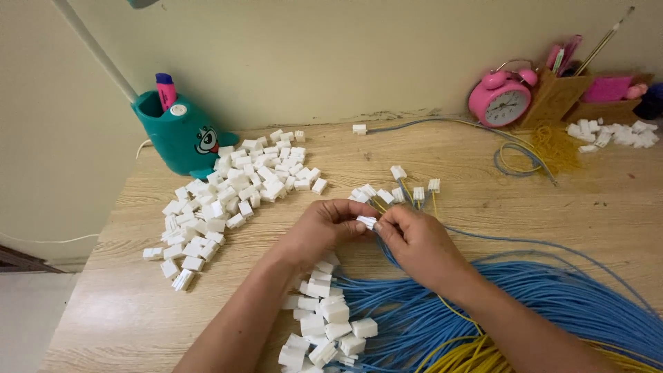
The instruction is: The person assembles electrical cables by inserting the ends of blue and yellow wires into white plastic connectors. They handle the wires and connectors by hand, repeatedly picking up a connector and a wire, inserting the wire, and placing the finished assembly on the table.
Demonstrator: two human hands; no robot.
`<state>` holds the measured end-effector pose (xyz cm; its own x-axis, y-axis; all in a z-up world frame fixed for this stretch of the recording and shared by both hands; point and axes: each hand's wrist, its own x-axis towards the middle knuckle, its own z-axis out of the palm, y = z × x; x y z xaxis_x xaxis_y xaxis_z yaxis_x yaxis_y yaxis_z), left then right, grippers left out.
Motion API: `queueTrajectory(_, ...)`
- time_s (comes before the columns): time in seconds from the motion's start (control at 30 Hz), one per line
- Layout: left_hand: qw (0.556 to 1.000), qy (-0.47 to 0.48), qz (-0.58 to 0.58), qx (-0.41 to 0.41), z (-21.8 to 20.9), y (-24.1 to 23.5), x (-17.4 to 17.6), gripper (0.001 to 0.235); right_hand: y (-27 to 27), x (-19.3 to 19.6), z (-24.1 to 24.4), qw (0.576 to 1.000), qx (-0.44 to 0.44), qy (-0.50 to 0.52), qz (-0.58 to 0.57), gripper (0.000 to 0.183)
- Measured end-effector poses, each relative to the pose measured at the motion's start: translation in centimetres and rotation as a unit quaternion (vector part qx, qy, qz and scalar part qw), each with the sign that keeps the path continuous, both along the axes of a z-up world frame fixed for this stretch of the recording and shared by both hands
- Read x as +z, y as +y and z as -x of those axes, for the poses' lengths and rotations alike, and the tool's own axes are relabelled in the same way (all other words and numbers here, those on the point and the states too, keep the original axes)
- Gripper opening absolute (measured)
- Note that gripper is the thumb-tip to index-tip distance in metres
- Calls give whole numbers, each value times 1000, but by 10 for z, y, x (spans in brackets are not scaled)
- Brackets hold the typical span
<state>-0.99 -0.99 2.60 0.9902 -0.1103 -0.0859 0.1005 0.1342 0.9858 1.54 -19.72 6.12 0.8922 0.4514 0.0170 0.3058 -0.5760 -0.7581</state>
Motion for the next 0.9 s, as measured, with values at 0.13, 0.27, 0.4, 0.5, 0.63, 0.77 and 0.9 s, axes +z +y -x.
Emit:
queueTrajectory(0.13, 999, -14, -31, 0, -2, 0, -1, 29, -3, -6, -6, 1000, -2, 3, -10, 17)
queueTrajectory(0.27, 998, -37, -43, -3, -8, 7, 4, 36, -4, 7, -8, 1000, -4, 4, 6, 19)
queueTrajectory(0.4, 997, -21, -76, -12, -11, 28, -2, 41, -19, -3, -30, 994, -49, -58, 83, 17)
queueTrajectory(0.5, 994, -1, -108, -31, 1, 30, 11, 29, -33, -11, -56, 956, -85, -59, 274, 21)
queueTrajectory(0.63, 989, -5, -134, -56, -4, 28, 7, 23, -38, 0, -53, 936, -87, -66, 336, 24)
queueTrajectory(0.77, 988, -3, -140, -66, -7, 21, -2, 25, -33, -7, -45, 932, -23, -217, 288, 26)
queueTrajectory(0.9, 984, -3, -162, -75, -2, 12, 14, 34, -5, -14, -13, 915, 60, -297, 266, 69)
